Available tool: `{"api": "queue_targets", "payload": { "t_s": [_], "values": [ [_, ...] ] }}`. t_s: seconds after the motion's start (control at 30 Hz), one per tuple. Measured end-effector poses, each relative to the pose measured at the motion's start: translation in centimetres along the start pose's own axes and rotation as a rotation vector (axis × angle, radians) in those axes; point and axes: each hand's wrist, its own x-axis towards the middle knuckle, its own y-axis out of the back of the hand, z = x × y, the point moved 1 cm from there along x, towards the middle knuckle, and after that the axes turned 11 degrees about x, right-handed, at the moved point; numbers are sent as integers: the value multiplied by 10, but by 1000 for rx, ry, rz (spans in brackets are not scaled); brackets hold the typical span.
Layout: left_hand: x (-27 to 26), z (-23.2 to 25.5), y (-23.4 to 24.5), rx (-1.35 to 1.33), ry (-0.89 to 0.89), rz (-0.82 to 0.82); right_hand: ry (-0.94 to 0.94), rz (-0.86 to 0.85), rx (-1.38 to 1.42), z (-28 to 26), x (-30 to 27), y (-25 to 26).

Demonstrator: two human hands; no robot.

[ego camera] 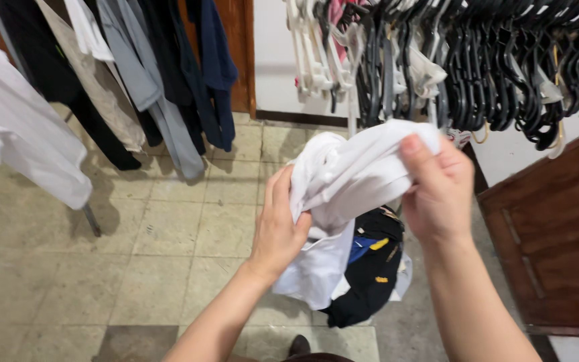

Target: The person picks up white t-shirts from a pile on the floor, unfolds them, places them on hangers, and hangs them on a metal clothing rack. The person repeats this process for multiple shirts, adjusting each one before hanging it.

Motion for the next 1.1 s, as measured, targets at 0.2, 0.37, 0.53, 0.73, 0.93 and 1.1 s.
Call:
{"api": "queue_targets", "payload": {
  "t_s": [0.2, 0.37, 0.53, 0.73, 0.93, 1.1],
  "values": [
    [-43, -3, -42, 72, -272, -35, 264, 56, -9, -52, -15, 68],
    [-62, -52, -93, 37, 224, -346, 256, 210, -94, -28, -21, 131],
    [-68, -92, -154, -662, 1075, -714, 99, 346, -517, 15, -33, 182],
    [-46, -64, -180, -608, 719, -778, 124, -18, -1481, 43, -52, 184],
    [7, -38, -170, -295, 173, -946, -303, -304, -935, 83, -43, 146],
    [29, -32, -162, -282, 161, -737, -507, -70, -783, 82, -25, 150]
  ]
}}
